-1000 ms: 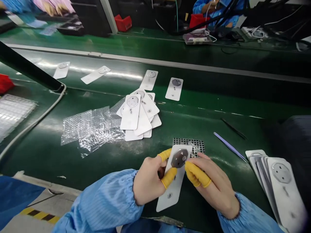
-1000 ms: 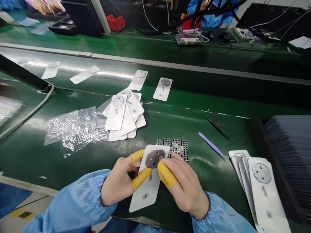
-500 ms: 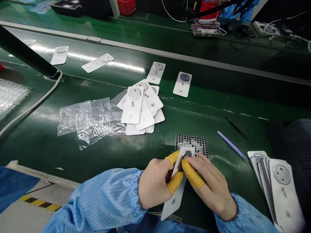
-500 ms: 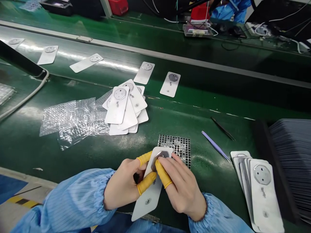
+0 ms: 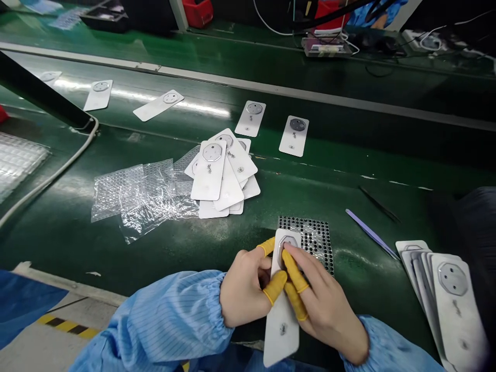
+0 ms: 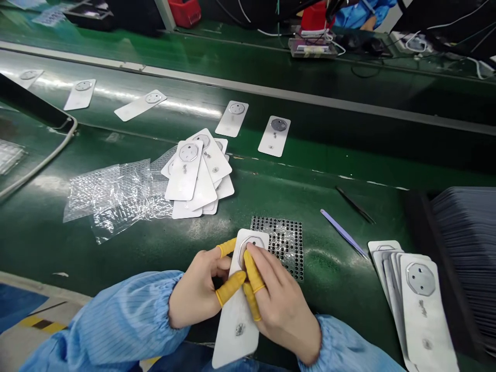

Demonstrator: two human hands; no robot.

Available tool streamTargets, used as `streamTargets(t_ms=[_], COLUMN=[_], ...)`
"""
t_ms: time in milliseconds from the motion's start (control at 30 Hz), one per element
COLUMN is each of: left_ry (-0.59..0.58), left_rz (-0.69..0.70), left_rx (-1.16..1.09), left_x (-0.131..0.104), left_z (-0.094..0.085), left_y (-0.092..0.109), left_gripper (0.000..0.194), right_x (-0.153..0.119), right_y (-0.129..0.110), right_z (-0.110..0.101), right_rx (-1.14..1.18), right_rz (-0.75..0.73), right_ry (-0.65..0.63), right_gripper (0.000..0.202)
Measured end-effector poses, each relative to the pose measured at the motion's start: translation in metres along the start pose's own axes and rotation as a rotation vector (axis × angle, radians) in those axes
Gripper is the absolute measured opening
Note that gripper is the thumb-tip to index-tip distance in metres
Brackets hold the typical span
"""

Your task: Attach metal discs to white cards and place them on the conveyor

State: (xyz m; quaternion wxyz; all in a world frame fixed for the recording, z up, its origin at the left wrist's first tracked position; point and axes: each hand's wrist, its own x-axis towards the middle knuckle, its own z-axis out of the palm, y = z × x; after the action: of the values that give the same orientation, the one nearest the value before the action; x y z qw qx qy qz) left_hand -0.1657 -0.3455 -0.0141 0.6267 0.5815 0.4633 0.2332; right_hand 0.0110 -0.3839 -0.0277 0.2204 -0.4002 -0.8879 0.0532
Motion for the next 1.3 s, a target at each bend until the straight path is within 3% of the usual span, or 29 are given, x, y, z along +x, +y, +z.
streamTargets(t_ms=[200, 500, 600, 700, 867, 1067, 1300], left_ry=[0.027, 0.087, 0.077, 0.085, 0.045, -0.081, -0.071], left_rz=[0.032, -0.081, -0.065, -0.073, -0.103, -0.13, -0.155], left_rx=[-0.393, -0.417, -0.379, -0.313, -0.305, -0.441, -0.374], left_x=[0.002, 0.004, 0.004, 0.006, 0.011, 0.014, 0.018], left_z=[-0.001, -0.001, -0.001, -0.001, -0.004, -0.008, -0.011], left_y=[0.012, 0.009, 0.005, 0.001, -0.001, 0.004, 0.004], left_gripper=[0.028, 0.031, 0.03, 0.03, 0.039, 0.043, 0.041], right_x=[0.001, -0.003, -0.004, -0.003, 0.001, 0.006, -0.002], right_y=[0.006, 0.002, -0.002, -0.003, 0.001, 0.005, 0.003], right_z=[-0.008, -0.007, -0.006, 0.001, 0.011, 0.004, 0.008], right_rx=[0.219, 0.386, 0.42, 0.674, 0.943, 1.041, 0.999], right_rz=[0.014, 0.058, 0.31, 0.589, 0.759, 0.775, 0.708], right_ry=[0.081, 0.213, 0.333, 0.335, 0.402, 0.446, 0.42], right_gripper=[0.057, 0.065, 0.061, 0.054, 0.041, 0.037, 0.037])
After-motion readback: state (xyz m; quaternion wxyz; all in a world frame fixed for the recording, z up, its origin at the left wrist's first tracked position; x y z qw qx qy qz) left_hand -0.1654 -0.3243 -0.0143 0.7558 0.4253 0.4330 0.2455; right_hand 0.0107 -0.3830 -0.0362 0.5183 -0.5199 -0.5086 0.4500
